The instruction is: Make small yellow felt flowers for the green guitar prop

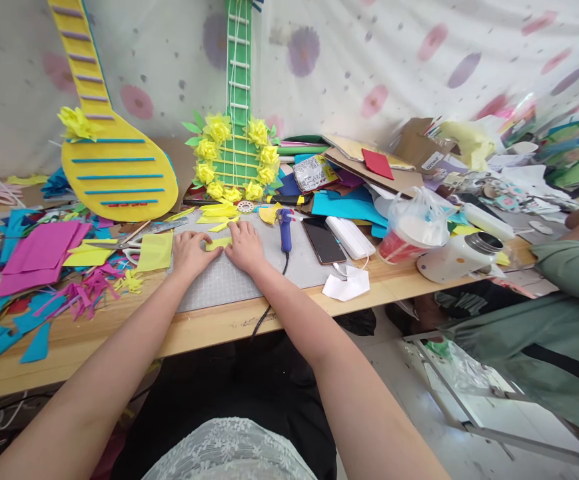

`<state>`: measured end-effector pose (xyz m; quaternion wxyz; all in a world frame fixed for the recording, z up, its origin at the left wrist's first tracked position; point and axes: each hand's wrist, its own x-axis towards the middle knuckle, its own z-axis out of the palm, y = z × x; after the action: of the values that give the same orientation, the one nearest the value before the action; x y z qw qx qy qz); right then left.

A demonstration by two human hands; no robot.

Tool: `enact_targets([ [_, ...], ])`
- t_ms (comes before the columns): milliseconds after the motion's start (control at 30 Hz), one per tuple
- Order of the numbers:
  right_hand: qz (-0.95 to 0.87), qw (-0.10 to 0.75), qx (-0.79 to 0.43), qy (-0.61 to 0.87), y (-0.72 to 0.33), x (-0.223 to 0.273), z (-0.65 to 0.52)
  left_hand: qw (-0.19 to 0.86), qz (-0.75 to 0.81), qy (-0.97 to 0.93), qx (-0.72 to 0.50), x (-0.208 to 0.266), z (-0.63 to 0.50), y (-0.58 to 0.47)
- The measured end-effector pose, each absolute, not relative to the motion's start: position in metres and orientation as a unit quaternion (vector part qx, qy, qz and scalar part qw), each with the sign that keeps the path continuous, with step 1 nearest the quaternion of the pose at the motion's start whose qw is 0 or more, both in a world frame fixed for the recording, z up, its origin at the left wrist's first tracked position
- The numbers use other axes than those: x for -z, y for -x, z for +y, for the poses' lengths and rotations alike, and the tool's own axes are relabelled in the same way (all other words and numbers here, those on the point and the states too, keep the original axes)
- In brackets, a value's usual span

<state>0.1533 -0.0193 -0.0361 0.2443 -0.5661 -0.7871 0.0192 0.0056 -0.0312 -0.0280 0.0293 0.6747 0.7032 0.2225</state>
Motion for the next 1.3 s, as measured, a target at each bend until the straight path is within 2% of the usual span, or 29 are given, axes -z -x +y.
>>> enact_targets([
  [233, -0.707, 0.264, -0.032, 0.655, -0.186, 0.032, -0.016, 0.046, 0.708, -0.668, -0.226, 0.029, -0.031, -0.006],
  [367, -0.781, 0.28, -0.033, 0.557, -0.176, 0.032, -0.013, 0.027, 0.709, -0.669, -0.221, 0.029, -0.031, -0.007],
  [467, -0.836, 0.24, -0.066, 0.489, -0.162, 0.038, -0.011, 0.025, 0.713, -0.669, -0.21, 0.029, -0.03, -0.007],
  [867, -0.831, 0.236, -0.081, 0.498, -0.159, 0.046, -0.009, 0.051, 0.704, -0.674, -0.217, 0.034, -0.034, 0.006],
  [1100, -0.824, 0.234, -0.086, 0.51, -0.158, 0.045, -0.011, -0.031, 0.697, -0.685, -0.21, 0.023, -0.03, 0.03],
  [1300, -0.824, 0.234, -0.089, 0.508, -0.16, 0.041, -0.015, -0.054, 0.704, -0.699, -0.115, 0.013, -0.022, 0.066],
])
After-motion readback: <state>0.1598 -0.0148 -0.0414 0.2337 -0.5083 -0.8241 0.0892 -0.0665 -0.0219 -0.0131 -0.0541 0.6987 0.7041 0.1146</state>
